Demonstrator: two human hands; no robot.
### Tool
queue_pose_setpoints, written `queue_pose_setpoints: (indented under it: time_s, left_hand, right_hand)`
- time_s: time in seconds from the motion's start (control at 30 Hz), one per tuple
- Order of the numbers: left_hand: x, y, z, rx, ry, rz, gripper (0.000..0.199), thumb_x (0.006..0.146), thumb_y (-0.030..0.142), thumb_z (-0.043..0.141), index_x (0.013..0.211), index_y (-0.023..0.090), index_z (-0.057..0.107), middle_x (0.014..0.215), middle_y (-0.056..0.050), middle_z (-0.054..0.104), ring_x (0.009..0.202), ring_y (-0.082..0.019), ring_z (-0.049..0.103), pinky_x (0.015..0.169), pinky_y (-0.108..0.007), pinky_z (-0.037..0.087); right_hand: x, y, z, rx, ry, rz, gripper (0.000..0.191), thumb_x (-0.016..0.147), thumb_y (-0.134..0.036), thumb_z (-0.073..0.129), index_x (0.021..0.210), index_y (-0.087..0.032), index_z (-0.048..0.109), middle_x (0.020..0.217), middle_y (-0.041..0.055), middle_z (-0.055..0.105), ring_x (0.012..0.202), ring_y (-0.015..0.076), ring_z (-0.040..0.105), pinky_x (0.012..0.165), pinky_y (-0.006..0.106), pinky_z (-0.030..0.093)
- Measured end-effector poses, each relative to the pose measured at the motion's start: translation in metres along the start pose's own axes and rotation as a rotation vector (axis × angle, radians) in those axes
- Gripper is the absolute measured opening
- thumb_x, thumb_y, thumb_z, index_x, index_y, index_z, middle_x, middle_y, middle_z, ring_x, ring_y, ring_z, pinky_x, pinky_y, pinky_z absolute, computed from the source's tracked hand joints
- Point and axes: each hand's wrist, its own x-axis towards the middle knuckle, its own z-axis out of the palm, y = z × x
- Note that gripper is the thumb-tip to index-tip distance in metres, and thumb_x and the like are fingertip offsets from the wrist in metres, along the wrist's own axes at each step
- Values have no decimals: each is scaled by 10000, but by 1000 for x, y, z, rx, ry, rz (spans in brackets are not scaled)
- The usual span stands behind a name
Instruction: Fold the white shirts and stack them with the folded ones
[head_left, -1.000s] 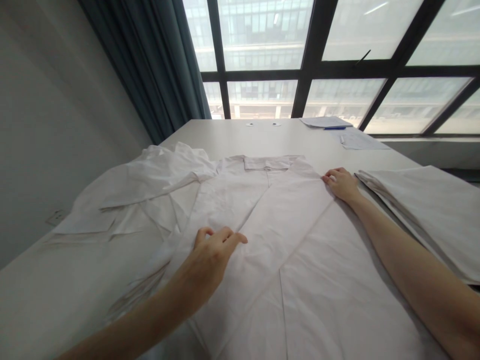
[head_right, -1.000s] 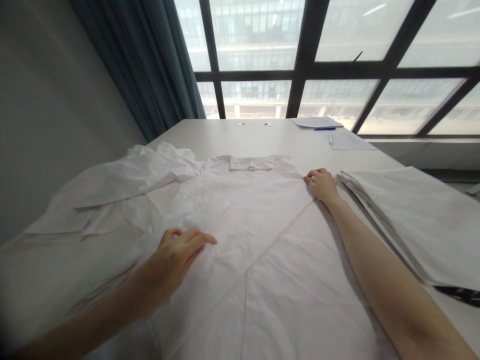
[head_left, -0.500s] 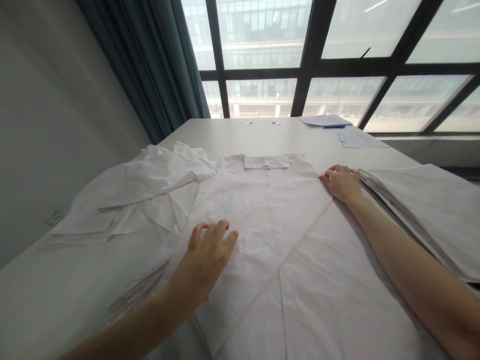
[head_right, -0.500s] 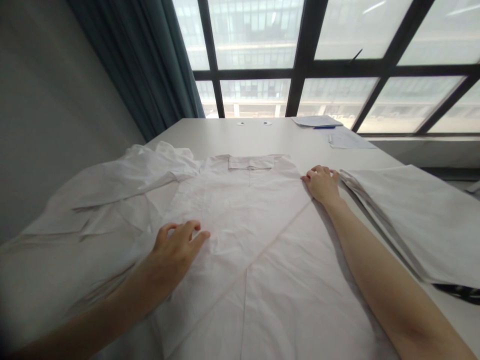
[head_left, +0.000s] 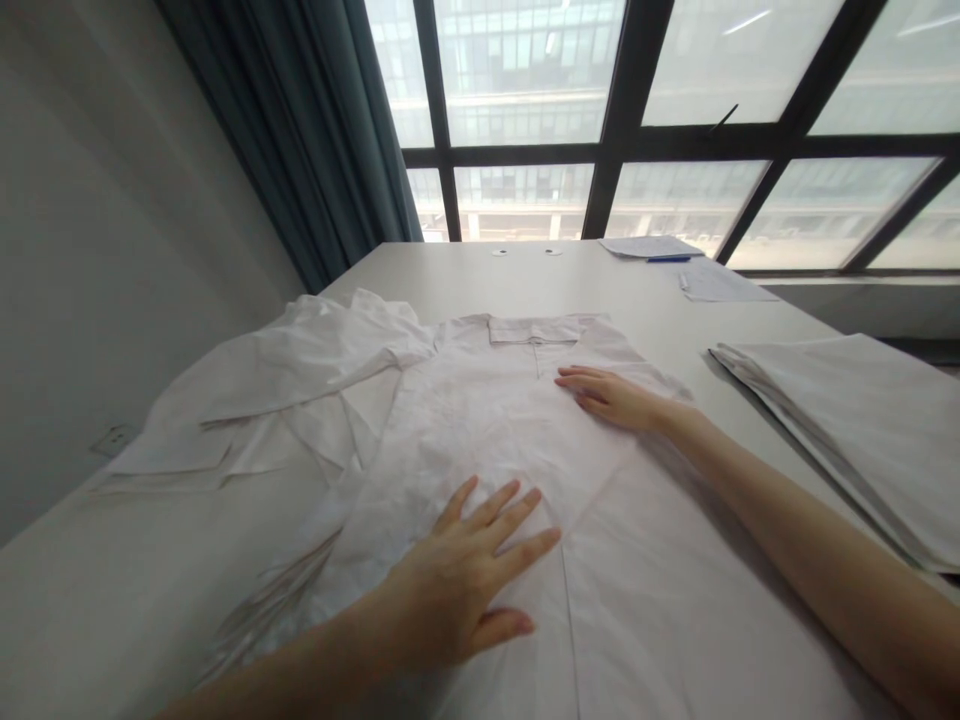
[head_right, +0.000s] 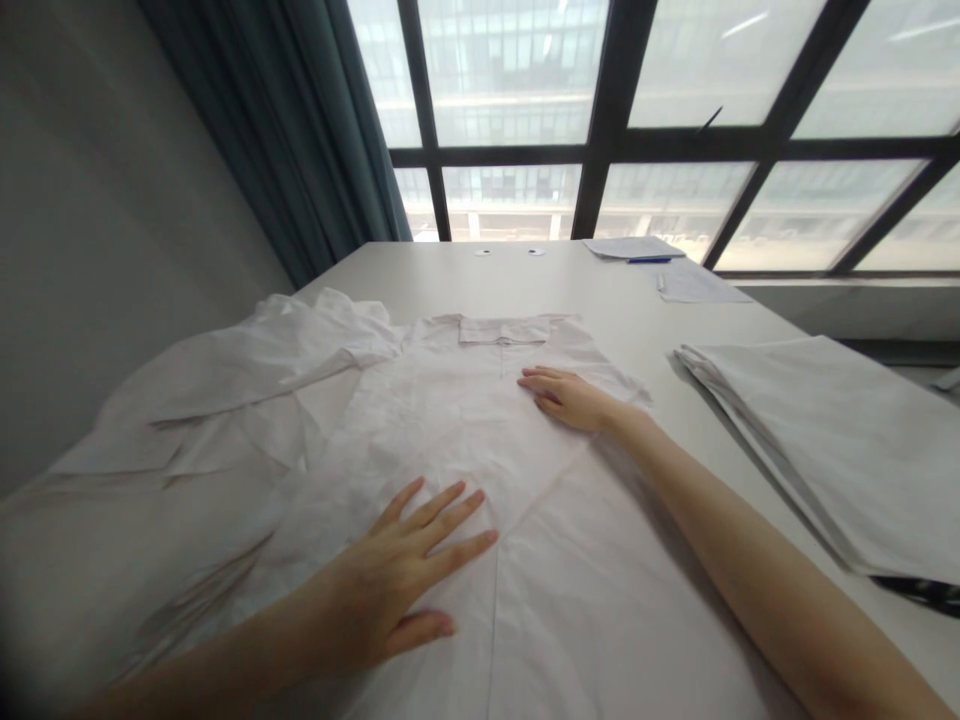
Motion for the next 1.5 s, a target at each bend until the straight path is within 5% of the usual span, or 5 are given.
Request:
queue_pose_setpoints:
  time_s: [0.17, 0.47, 0.8, 1.17, 1.5]
  left_hand:
    - [-1, -1, -1, -39, 5, 10, 770, 865, 472, 655, 1519, 285, 293, 1589, -134, 272, 1468, -342, 229, 1155, -619, 159]
    - [-3, -1, -4, -50, -7, 34, 700, 923, 545, 534, 1525, 290, 282, 1596, -130, 249, 1467, -349, 227, 1144, -637, 157]
    - [-3, -3, -1, -45, 54, 53, 697, 920, 592, 501, 1514, 278, 317, 1583, -131, 292, 1465, -335, 241, 1163, -603, 140]
    - [-5, -2, -2, -100, 13, 25, 677, 958, 647, 319, 1536, 302, 245, 1616, -94, 200, 1491, -315, 156, 1166, -613, 110]
    - [-5, -2, -4, -72, 40, 34, 659, 959, 621, 368, 1525, 296, 282, 1606, -87, 241, 1485, -299, 193, 1180, -571, 115]
  right_hand:
    - [-2, 19, 8, -159, -61, 244, 575, 989, -507, 268, 1506, -276, 365, 1575, 7, 336, 1454, 196, 278, 1181, 391, 263]
    - [6, 69, -14, -339, 32, 642, 532, 956, -400, 305, 1400, -165, 481, 1461, 175, 488, 1349, 347, 424, 1084, 614, 279]
    - [54, 85, -40, -377, 84, 478, 508, 871, -167, 407, 1349, -272, 541, 1376, 88, 574, 1289, 293, 450, 1003, 492, 367]
    - [76, 116, -50, -520, -59, 391, 118, 786, -228, 616, 824, -199, 723, 1128, 138, 685, 1164, 338, 480, 1001, 551, 244]
    - [73, 95, -25, -585, 226, 601, 305, 947, -182, 389, 1133, -90, 614, 1229, 272, 578, 1124, 356, 504, 876, 473, 368]
